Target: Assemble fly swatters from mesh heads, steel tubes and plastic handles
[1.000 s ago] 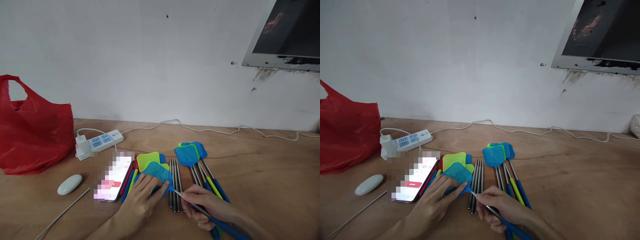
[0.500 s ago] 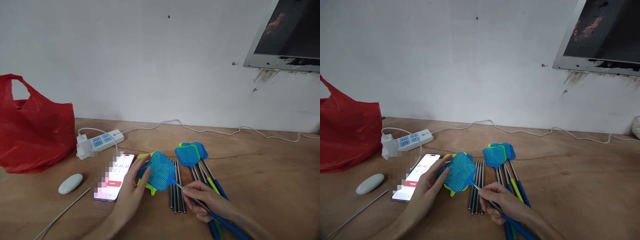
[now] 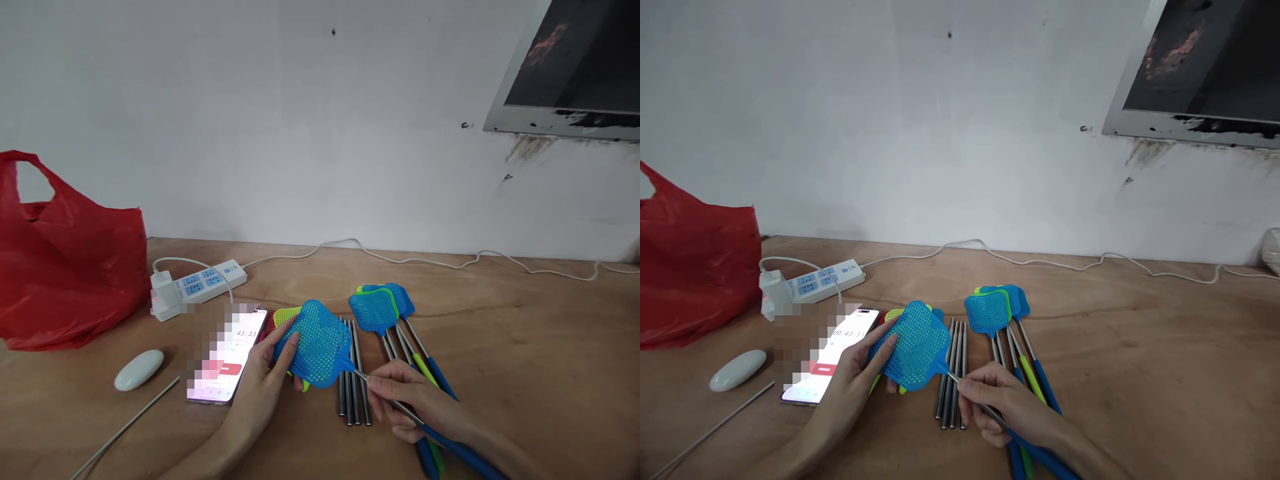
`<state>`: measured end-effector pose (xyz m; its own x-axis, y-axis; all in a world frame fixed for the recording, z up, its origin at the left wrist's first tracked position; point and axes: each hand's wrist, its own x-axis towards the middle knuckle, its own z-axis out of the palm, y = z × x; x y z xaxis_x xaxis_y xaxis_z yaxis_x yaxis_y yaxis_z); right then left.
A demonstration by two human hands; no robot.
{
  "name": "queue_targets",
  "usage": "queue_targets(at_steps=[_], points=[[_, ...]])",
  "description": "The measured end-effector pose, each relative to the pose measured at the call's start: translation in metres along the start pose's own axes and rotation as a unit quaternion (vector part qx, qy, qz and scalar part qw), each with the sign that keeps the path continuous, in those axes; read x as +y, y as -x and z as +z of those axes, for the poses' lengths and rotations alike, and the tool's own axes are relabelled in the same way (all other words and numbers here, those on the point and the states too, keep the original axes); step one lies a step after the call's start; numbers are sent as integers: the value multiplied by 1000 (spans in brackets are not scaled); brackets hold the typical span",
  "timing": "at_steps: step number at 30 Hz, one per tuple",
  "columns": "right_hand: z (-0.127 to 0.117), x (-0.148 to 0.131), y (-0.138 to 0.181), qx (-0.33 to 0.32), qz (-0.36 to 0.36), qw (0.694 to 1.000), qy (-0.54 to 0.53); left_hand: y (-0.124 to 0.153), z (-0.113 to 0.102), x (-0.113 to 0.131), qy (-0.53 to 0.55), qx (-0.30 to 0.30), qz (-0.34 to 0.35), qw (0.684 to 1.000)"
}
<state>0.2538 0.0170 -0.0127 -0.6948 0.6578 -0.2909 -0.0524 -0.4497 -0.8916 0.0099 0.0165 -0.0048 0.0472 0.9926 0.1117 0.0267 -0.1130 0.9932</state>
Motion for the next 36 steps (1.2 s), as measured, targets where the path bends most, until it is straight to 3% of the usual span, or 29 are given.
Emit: queue_targets(at_steps=[13,19,22,27,30,36], points=[[6,1,-2,15,-2,1000,5,4,6,-2,0,2,22,1000],[3,4,-8,18,-15,1000,-12,1,5,0,-4,-39,1,999],[4,1,-8,69,-53,996,-28,0,6,0,-2,-7,14,1000],[7,-12,1,218,-112,966,-78,1,6,1,-13,45,26,999],[8,-15,2,240,-119,955,-128,0,6,3,-28,14,18,999],[8,-8,-6,238,-150,941,-186,5,10,3,-143,-115,9,983]])
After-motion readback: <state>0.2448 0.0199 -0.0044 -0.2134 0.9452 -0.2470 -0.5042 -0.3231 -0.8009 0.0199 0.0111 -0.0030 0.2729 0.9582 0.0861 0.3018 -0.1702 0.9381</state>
